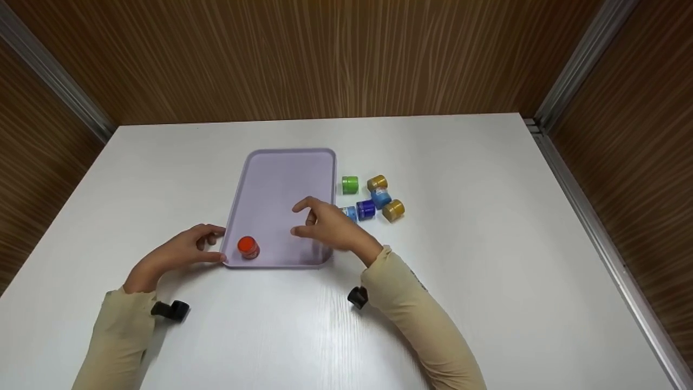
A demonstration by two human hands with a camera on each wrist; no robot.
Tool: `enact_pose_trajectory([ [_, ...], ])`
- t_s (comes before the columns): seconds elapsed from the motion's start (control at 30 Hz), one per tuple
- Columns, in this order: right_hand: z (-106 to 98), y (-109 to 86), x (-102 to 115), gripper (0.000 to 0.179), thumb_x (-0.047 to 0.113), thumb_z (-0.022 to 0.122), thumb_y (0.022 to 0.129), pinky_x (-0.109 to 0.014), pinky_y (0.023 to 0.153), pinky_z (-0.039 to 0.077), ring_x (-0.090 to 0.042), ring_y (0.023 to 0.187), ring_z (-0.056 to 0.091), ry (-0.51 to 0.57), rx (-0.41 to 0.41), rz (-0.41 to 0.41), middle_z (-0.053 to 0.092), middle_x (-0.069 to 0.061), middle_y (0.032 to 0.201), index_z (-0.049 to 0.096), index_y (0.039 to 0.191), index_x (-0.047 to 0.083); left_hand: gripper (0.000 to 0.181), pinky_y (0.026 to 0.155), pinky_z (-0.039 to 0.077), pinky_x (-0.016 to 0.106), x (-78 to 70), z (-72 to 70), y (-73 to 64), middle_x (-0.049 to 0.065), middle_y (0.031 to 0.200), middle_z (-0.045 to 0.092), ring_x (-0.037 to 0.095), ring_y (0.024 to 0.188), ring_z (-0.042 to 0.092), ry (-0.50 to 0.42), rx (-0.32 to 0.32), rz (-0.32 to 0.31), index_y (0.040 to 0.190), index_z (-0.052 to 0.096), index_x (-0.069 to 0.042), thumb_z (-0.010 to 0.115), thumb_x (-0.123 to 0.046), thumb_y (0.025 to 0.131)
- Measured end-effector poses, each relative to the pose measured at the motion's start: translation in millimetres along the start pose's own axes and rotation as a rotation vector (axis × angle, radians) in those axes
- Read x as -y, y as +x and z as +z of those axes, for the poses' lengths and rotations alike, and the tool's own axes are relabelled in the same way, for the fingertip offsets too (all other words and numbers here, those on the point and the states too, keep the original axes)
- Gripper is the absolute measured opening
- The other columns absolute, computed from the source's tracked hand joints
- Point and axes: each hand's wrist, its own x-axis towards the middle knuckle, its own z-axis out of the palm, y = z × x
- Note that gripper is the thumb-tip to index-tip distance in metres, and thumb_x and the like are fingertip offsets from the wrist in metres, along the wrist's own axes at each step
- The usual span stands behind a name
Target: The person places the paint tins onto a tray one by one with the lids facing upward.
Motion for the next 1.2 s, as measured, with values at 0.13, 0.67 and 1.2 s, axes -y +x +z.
enact_pose_trajectory([
  [0.13, -11, -11.0, -7, 0.045, 0.017, 0.068, 0.089, -0.025, 0.054, 0.043, -0.011, 0.063, 0.048, -0.002, -0.003, 0.026, 0.051, -0.003, 0.080, 0.053, 0.128, 0.001, 0.067, 0.083, 0.038, 0.034, 0.9, -1.2, -0.6, 0.009, 0.107, 0.053, 0.022, 0.095, 0.045, -0.003, 0.000, 0.005, 0.132, 0.054, -0.004, 0.078, -0.035, 0.078],
  [0.67, -25, -38.0, -41, 0.040, 0.014, 0.071, 0.087, -0.019, 0.062, 0.041, -0.010, 0.074, 0.048, -0.034, -0.066, 0.012, 0.057, -0.008, 0.086, 0.058, 0.119, -0.004, 0.066, 0.083, 0.038, 0.034, 4.9, -1.6, -0.5, 0.010, 0.106, 0.053, 0.022, 0.095, 0.046, -0.014, -0.003, 0.016, 0.132, 0.055, -0.002, 0.078, -0.032, 0.079],
  [1.2, -31, -51.0, -58, 0.040, 0.012, 0.070, 0.086, -0.020, 0.058, 0.038, -0.009, 0.068, 0.046, -0.056, -0.049, 0.079, 0.053, -0.002, 0.077, 0.057, 0.120, -0.004, 0.065, 0.082, 0.037, 0.032, 5.8, -0.3, 0.1, 0.007, 0.104, 0.052, 0.021, 0.095, 0.046, -0.002, -0.008, 0.023, 0.131, 0.055, -0.004, 0.078, -0.035, 0.078],
])
